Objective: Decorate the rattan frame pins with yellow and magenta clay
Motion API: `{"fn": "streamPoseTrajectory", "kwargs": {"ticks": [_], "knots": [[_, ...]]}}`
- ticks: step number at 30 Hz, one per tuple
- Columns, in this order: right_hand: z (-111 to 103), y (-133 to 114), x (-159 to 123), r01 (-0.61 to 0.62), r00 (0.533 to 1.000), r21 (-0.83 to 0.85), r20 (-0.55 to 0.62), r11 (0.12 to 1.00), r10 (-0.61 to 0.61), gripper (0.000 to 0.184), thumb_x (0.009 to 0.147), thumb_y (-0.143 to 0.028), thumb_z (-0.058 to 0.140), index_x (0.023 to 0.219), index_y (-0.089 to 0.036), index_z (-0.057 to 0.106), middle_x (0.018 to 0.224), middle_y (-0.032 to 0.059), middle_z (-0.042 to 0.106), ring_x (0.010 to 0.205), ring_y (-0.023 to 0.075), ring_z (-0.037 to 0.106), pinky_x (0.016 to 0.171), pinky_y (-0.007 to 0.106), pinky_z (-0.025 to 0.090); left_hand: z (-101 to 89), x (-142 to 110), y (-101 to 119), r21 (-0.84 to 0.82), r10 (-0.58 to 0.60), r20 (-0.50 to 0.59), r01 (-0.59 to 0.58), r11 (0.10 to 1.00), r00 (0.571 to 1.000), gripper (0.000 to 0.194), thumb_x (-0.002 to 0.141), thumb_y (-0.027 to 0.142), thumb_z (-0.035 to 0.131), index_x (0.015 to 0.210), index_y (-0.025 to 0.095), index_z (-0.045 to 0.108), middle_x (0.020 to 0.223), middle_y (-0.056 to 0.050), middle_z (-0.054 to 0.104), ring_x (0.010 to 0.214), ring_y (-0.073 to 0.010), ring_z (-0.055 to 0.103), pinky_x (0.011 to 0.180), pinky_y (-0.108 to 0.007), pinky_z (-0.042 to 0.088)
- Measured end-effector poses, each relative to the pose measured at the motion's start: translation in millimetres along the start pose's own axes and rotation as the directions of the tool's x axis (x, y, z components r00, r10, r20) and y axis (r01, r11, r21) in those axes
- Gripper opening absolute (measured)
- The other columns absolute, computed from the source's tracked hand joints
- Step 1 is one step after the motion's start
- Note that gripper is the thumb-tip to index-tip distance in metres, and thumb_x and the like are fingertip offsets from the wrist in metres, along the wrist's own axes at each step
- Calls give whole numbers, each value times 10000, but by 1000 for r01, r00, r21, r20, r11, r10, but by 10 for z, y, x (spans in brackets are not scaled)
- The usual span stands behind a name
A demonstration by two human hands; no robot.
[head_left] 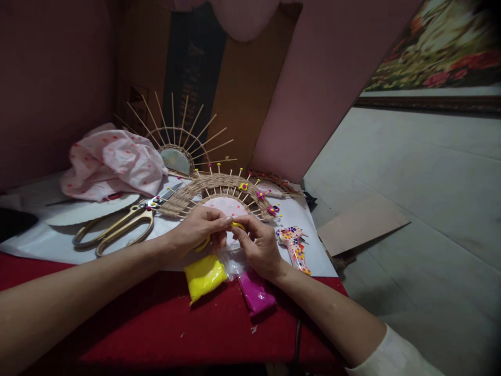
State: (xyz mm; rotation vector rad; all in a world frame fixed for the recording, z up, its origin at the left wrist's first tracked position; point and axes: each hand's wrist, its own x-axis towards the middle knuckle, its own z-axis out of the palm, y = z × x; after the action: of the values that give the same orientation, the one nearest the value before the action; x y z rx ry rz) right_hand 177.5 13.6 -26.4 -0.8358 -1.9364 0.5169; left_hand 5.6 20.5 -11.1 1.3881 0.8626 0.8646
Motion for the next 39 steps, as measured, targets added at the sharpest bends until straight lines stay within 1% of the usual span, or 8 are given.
{"fn": "streamPoseTrajectory", "kwargs": {"ticks": [5, 11, 14, 20, 26, 29, 33, 39], "knots": [[-5, 1, 8, -27, 999, 7, -17, 1000, 27, 127, 873, -224, 541, 929, -160, 637, 722, 11, 632, 613, 107, 563, 577, 237, 446, 7, -23, 24, 12, -20, 5, 20, 1000, 1000, 487, 855, 528, 461, 609, 126, 587, 482, -23, 582, 321, -58, 412, 321, -176, 235], [4, 20, 8, -47, 998, 8, -48, 999, 47, 136, 870, -254, 545, 923, -156, 623, 723, 17, 617, 620, 113, 551, 565, 238, 440, 1, 2, 6, 12, 16, -15, -16, 1000, 1000, 307, 802, 378, 601, 624, 132, 564, 508, -9, 594, 375, -73, 483, 358, -171, 299], [8, 15, 8, -24, 998, -8, -51, 1000, 24, 173, 845, -256, 584, 983, -158, 622, 732, 12, 622, 589, 105, 525, 555, 237, 430, -2, 3, -2, 27, 14, -19, -14, 1000, 1000, 342, 818, 401, 573, 606, 133, 559, 505, -13, 591, 362, -71, 461, 361, -182, 302], [0, 43, 15, -63, 997, 27, -50, 998, 64, 133, 875, -256, 542, 887, -170, 642, 714, 9, 602, 580, 101, 507, 528, 223, 410, 3, -8, 8, 16, 18, 4, -18, 1000, 1000, 464, 858, 509, 471, 630, 124, 595, 506, -26, 591, 361, -69, 460, 360, -182, 295], [0, 69, 9, -74, 993, 11, -92, 997, 74, 124, 861, -268, 559, 928, -177, 611, 690, -6, 572, 575, 105, 498, 529, 228, 418, -18, 12, -2, 24, 34, -3, -34, 999, 999, 261, 785, 370, 616, 682, 133, 581, 503, -5, 583, 380, -77, 472, 358, -175, 280], [3, 40, 12, -29, 997, 10, -68, 1000, 30, 174, 832, -258, 600, 988, -184, 619, 725, 2, 609, 588, 107, 512, 546, 235, 433, -22, 13, 3, 56, 24, -6, -23, 998, 1000, 285, 789, 382, 604, 651, 137, 564, 499, -4, 576, 356, -70, 444, 346, -179, 258], [-1, 29, 22, -30, 998, 28, -55, 999, 31, 112, 859, -244, 561, 877, -177, 649, 760, 19, 633, 615, 107, 532, 557, 233, 438, 0, -2, 18, 47, 8, 7, -9, 999, 1000, 371, 825, 443, 547, 636, 125, 579, 518, -20, 582, 376, -71, 454, 369, -190, 286], [-8, 29, 25, -53, 995, 15, -83, 998, 54, 100, 857, -250, 565, 844, -170, 625, 723, 7, 609, 610, 107, 527, 561, 235, 434, 1, 5, 4, -46, 27, 6, -27, 999, 1000, 268, 782, 387, 624, 696, 138, 577, 504, 6, 570, 389, -78, 464, 384, -191, 317]]}}
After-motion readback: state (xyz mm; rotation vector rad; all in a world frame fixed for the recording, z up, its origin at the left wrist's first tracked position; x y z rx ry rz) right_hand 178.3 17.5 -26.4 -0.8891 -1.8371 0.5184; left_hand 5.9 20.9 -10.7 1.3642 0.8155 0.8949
